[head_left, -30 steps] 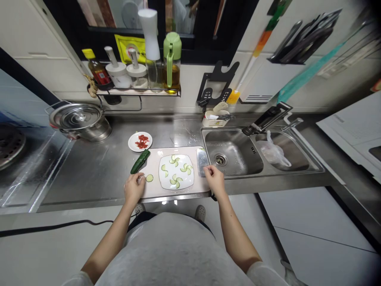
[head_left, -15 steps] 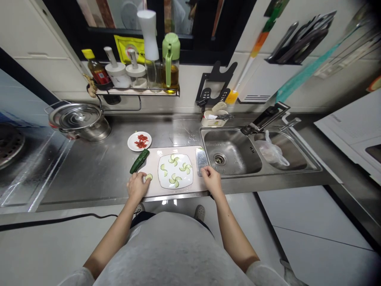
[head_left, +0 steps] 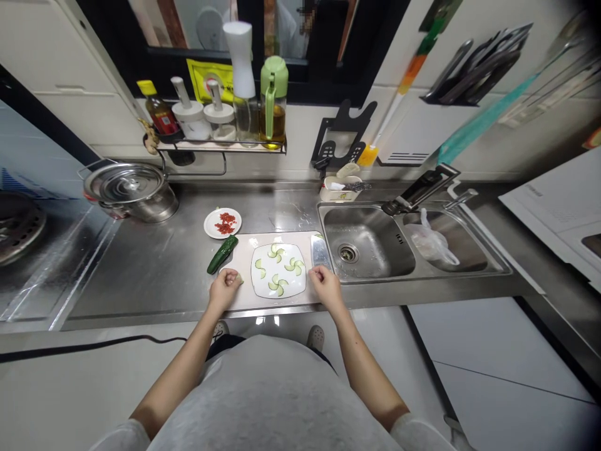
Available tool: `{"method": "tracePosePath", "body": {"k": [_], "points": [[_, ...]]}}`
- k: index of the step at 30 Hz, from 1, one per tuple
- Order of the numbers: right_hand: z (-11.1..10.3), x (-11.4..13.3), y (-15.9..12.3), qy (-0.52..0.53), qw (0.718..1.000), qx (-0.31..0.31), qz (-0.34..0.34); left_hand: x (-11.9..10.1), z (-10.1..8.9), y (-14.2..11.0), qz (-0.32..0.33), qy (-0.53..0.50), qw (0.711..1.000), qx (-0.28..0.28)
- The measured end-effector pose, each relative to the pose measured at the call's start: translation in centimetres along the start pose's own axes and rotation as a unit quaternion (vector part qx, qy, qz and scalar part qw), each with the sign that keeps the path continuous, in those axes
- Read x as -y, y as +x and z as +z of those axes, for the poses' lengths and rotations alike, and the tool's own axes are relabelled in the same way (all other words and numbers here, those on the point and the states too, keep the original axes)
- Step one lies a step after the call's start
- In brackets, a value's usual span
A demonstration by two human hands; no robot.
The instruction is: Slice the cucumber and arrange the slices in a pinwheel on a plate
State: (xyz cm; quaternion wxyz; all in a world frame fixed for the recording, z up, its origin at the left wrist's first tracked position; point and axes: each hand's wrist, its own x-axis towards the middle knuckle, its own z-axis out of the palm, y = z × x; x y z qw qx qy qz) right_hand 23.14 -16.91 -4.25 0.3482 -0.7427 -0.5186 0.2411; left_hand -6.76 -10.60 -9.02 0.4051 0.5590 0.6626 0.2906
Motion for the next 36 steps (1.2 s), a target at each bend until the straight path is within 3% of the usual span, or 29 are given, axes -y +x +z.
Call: {"method": "tracePosePath", "body": {"k": [3, 5, 12, 17, 20, 23, 27, 30, 33, 36], "points": [[1.6, 1.3, -0.4, 0.041, 0.998, 0.038, -0.011, -1.3, -0.1, -0.1, 0.000, -0.183, 0.983, 0.029], [2.8, 2.6, -0.5, 0.072, 0.994, 0.074, -0.024, -2.6, -0.3, -0.4, 0.005, -0.234, 0.970, 0.061], [5.9, 7.1, 0.0, 0.161, 0.960, 0.193, -0.120, -6.9, -1.4, -1.9, 0.068, -0.255, 0.942, 0.206], [6.4, 8.4, 0.0, 0.232, 0.936, 0.243, -0.101, -7.7, -1.5, -2.3, 0.080, -0.247, 0.939, 0.227], [6.2, 8.6, 0.0, 0.257, 0.937, 0.226, -0.076, -7.4, -1.0, -2.2, 0.047, -0.269, 0.943, 0.188], [6.0, 8.8, 0.1, 0.270, 0.937, 0.214, -0.065, -7.1, -0.4, -2.4, -0.028, -0.296, 0.942, 0.157], [5.8, 9.3, 0.2, 0.275, 0.936, 0.210, -0.061, -7.2, 0.2, -2.9, -0.153, -0.348, 0.900, 0.215], [5.6, 9.5, 0.1, 0.270, 0.938, 0.208, -0.065, -7.5, 0.3, -3.1, -0.211, -0.385, 0.864, 0.248], [5.5, 9.6, 0.0, 0.255, 0.942, 0.206, -0.071, -7.5, 0.4, -3.2, -0.229, -0.410, 0.843, 0.262], [5.4, 9.4, -0.1, 0.240, 0.946, 0.205, -0.076, -7.3, 0.5, -3.1, -0.226, -0.409, 0.843, 0.267]]}}
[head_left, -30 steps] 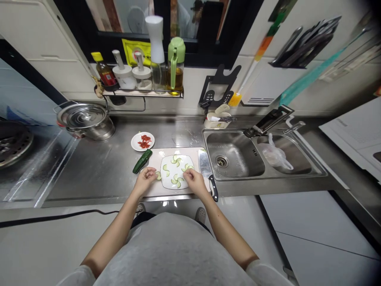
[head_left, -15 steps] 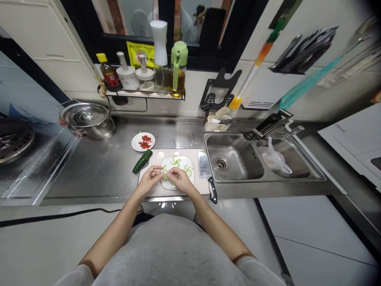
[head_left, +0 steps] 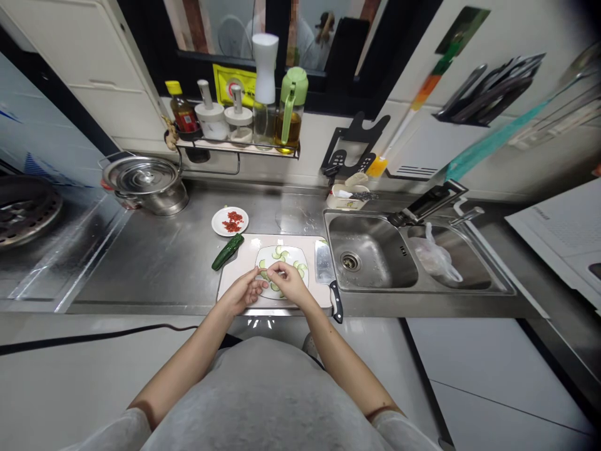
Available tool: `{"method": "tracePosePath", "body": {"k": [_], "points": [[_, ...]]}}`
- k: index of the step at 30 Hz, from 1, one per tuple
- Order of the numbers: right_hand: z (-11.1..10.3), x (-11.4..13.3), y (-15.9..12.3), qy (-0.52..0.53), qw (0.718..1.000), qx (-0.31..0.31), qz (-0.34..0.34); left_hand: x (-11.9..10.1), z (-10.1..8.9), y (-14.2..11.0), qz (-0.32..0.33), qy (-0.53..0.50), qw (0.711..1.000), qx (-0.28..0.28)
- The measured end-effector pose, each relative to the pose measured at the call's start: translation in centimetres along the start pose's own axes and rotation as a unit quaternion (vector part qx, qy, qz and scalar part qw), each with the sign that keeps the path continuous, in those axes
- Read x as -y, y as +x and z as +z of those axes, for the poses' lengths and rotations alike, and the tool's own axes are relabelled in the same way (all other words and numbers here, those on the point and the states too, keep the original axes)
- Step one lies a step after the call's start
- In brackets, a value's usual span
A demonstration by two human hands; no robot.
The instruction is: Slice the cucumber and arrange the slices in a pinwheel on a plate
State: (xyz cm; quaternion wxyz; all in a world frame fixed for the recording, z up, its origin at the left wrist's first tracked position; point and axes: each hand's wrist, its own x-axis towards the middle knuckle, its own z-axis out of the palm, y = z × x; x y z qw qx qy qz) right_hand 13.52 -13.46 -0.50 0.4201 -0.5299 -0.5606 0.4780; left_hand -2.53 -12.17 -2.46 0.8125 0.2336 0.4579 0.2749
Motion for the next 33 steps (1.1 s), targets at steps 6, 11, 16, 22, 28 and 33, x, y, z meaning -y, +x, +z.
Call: {"method": "tracePosePath", "body": {"k": [6, 11, 16, 22, 28, 33], "points": [[-0.1, -0.6, 0.0, -0.001, 1.000, 0.007, -0.008, 0.0, -0.1, 0.0, 0.010, -0.014, 1.000, 0.015], [-0.2, -0.8, 0.0, -0.013, 1.000, 0.003, -0.013, -0.3, -0.2, -0.1, 0.066, -0.016, 0.998, -0.009], [-0.4, -1.0, 0.1, -0.017, 1.000, -0.004, -0.003, -0.6, -0.4, -0.2, 0.114, 0.016, 0.993, -0.035], [-0.6, -2.0, 0.6, -0.014, 1.000, -0.009, 0.024, -0.5, -0.6, 0.4, 0.188, 0.107, 0.973, -0.087], [-0.6, -3.9, 1.3, -0.042, 0.998, 0.009, 0.053, 0.4, -1.3, 1.4, 0.242, 0.146, 0.953, -0.107], [-0.7, -5.1, 2.3, -0.127, 0.990, 0.019, 0.061, 1.3, -1.9, 2.7, 0.268, 0.178, 0.937, -0.137]]}}
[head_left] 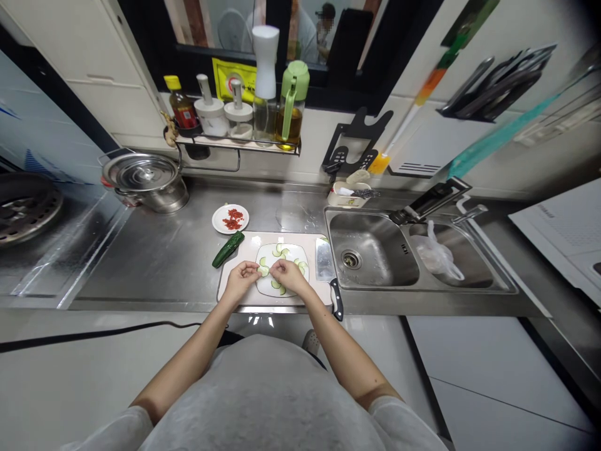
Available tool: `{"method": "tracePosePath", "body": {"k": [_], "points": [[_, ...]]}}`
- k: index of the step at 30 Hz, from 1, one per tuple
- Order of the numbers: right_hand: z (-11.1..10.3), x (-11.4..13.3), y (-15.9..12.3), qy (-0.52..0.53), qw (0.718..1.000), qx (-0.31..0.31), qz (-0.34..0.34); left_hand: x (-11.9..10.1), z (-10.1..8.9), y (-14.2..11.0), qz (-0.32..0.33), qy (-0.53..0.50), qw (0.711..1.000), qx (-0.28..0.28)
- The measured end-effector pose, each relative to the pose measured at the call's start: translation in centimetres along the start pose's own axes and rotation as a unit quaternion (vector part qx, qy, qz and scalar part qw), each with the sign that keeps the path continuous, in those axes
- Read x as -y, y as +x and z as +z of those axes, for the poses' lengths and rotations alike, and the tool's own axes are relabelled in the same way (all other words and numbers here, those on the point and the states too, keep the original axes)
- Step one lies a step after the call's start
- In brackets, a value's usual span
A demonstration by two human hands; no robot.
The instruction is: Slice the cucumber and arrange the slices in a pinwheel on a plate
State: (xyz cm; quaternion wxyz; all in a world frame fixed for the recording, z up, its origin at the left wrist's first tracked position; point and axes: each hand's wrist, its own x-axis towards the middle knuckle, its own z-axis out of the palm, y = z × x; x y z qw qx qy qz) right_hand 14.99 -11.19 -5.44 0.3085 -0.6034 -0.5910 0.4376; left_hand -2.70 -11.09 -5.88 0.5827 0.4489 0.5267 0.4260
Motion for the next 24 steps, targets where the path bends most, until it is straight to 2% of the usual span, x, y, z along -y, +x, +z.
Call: {"method": "tracePosePath", "body": {"k": [11, 17, 24], "points": [[0.6, 0.6, 2.7, -0.163, 0.987, 0.015, 0.008, 2.6, -0.3, 2.3, 0.001, 0.150, 0.988, -0.046], [1.1, 0.6, 3.6, -0.217, 0.976, 0.011, 0.027, 2.9, -0.3, 3.1, 0.010, 0.236, 0.969, -0.073], [1.2, 0.4, 4.1, -0.264, 0.964, 0.021, 0.029, 2.7, -0.3, 3.6, 0.008, 0.275, 0.959, -0.074]]}}
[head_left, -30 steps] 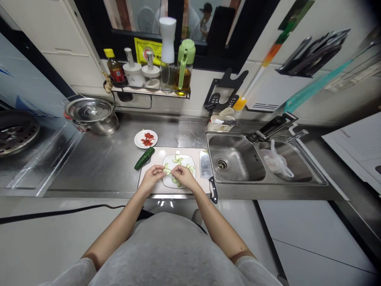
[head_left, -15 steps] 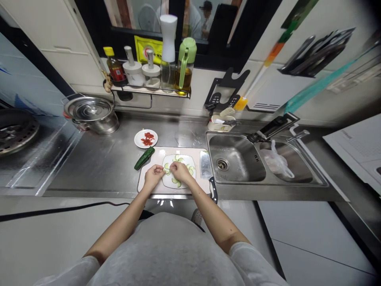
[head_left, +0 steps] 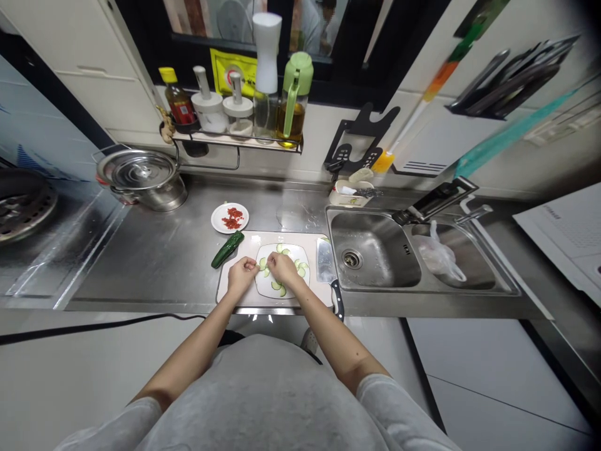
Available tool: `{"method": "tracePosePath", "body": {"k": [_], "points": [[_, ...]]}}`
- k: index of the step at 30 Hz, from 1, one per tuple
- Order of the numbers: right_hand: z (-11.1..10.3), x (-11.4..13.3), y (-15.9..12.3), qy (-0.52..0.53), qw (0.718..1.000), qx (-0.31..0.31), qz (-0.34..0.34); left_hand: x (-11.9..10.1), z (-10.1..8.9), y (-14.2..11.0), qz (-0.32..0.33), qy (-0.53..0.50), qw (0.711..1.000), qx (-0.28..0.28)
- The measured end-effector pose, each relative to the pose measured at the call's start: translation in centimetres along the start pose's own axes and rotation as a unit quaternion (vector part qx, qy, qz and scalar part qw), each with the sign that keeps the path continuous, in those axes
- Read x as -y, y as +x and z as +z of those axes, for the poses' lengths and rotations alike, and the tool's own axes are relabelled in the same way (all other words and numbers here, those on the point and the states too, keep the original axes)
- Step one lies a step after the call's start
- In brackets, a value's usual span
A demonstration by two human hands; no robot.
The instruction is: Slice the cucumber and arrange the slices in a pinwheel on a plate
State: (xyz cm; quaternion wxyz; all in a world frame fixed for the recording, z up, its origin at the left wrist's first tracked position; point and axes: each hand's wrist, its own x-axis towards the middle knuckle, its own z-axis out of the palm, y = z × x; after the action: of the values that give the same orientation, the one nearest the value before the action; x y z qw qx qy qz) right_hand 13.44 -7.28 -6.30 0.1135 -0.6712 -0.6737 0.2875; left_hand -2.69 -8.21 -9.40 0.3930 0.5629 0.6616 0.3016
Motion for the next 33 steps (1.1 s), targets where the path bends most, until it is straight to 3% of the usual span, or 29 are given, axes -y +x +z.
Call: {"method": "tracePosePath", "body": {"k": [15, 24, 33], "points": [[0.1, 0.6, 0.0, -0.122, 0.992, 0.025, 0.009, -1.5, -0.7, -0.7, -0.022, 0.131, 0.991, 0.007], [-0.4, 0.9, -0.2, -0.131, 0.991, 0.036, 0.009, -1.0, 0.1, -0.6, 0.081, 0.165, 0.982, -0.036], [-1.5, 0.3, -0.7, -0.148, 0.978, 0.052, -0.139, -0.9, 0.4, -1.0, 0.105, 0.193, 0.975, -0.029]]}}
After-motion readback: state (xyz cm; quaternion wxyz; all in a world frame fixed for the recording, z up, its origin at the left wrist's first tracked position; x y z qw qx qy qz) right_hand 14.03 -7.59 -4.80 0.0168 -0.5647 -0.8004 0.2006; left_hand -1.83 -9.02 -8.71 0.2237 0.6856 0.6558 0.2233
